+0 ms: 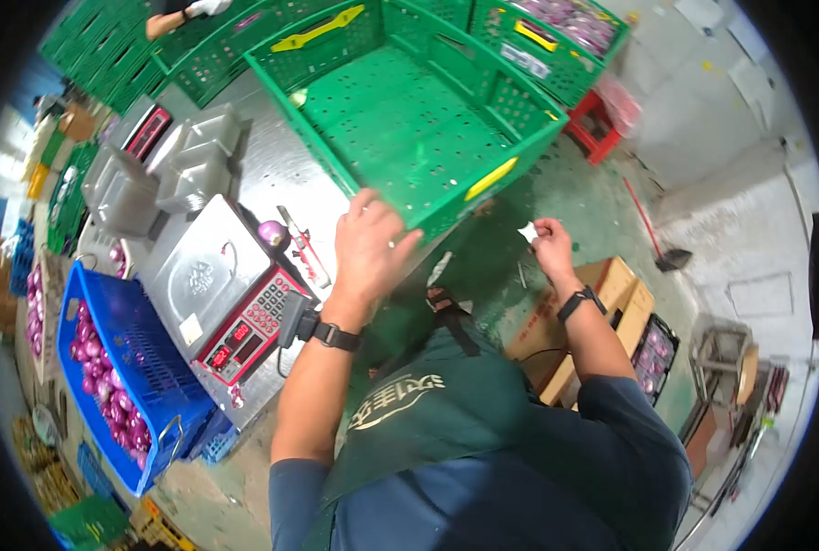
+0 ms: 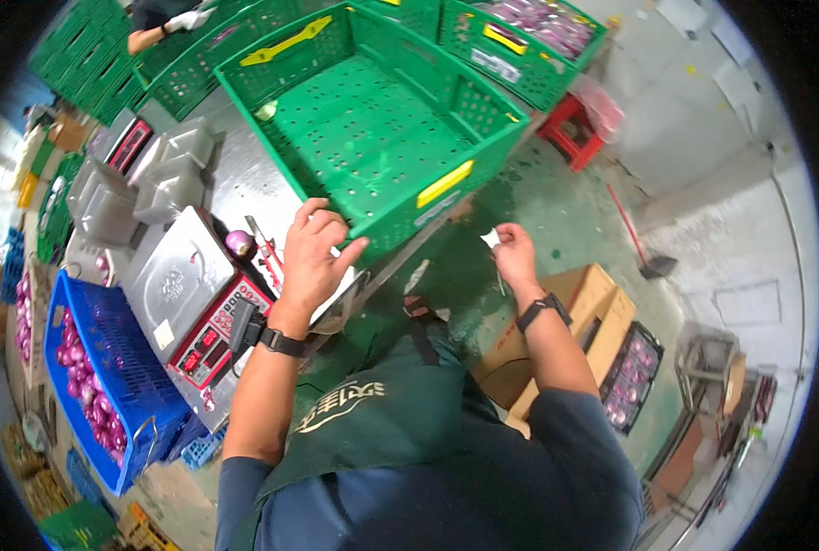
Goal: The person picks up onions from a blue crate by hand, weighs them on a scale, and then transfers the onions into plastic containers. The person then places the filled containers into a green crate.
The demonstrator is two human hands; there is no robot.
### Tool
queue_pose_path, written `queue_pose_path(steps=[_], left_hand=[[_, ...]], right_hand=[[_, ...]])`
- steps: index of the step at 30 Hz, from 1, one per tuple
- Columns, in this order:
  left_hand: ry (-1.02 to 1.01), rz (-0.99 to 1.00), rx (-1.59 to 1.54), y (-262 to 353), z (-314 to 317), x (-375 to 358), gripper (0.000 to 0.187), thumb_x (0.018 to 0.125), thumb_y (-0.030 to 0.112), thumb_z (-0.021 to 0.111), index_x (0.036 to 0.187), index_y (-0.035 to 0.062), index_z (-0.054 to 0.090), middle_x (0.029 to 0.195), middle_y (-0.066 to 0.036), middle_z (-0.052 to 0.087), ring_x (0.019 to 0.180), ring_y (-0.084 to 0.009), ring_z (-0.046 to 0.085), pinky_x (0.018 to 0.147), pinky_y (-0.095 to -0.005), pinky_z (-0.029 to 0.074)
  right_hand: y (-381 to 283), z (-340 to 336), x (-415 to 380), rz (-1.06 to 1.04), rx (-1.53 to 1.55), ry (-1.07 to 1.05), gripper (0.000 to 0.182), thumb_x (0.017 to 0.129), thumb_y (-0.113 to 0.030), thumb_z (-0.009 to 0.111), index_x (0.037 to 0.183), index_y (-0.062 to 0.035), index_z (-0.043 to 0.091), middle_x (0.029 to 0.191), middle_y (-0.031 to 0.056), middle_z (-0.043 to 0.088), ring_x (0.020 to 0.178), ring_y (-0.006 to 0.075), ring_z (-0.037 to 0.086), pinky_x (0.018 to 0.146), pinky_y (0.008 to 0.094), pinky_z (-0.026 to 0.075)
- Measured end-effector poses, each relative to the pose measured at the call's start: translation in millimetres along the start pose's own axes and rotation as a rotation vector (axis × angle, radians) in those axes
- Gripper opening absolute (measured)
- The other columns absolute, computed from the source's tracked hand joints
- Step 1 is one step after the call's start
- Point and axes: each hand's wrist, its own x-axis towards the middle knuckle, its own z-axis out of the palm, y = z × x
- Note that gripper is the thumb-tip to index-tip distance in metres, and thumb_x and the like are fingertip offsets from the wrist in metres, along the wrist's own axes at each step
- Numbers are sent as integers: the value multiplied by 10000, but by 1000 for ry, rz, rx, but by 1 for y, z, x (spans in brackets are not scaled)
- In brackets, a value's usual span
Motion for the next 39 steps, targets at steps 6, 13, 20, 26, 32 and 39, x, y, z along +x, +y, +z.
queue_pose_path(steps=[6, 13, 20, 26, 32, 39], left_hand=[[-14, 20, 43, -1, -20, -19, 297, 811, 265, 829, 786, 49, 626, 977, -76, 662, 1204, -365, 559, 930, -475, 483], [63, -21, -69, 21, -36, -63, 521, 786, 175, 817, 1264, 92, 626, 1441, -187, 493, 1336, -441, 447, 1120, -527, 401], [-214, -583, -616, 9, -68, -171, 299, 909, 114, 733, 1197, 40, 697, 1051, -160, 734, 930, -276, 718, 841, -356, 566], [-39, -1229, -781, -25, -129, -191, 236, 987, 122, 683, 1179, -15, 690, 941, -119, 748, 836, -170, 713, 743, -298, 553], [423, -1418, -1248, -38, -161, -215, 199, 1013, 132, 656, 1134, -25, 666, 1005, -121, 724, 858, -194, 711, 757, -326, 596], [715, -1339, -1042, -30, -217, -253, 184, 952, -9, 673, 1131, -45, 649, 942, -145, 730, 798, -179, 701, 734, -312, 582]], right_hand=[[-44, 11, -95, 113, 433, 4, 358, 860, 94, 643, 1207, 8, 620, 1145, 114, 692, 918, 187, 682, 692, 281, 588], [-44, 59, -179, 229, 315, -249, 227, 907, -13, 730, 1133, -13, 704, 997, 73, 741, 851, 112, 680, 681, 252, 568], [-78, 190, -237, 181, 366, -750, 101, 904, -28, 749, 997, 12, 755, 997, 59, 705, 840, 116, 666, 695, 249, 547], [-116, 281, -237, 34, 166, -1030, 107, 921, -51, 749, 994, 27, 740, 957, 41, 699, 842, 102, 671, 687, 242, 542], [-169, 334, -237, -825, 101, -1132, 165, 819, -36, 779, 979, -43, 745, 912, 113, 689, 834, 272, 690, 723, 355, 548], [-211, 369, -257, -979, 180, -1351, 272, 814, -109, 806, 1063, -36, 728, 1040, 118, 681, 842, 237, 682, 766, 354, 548]])
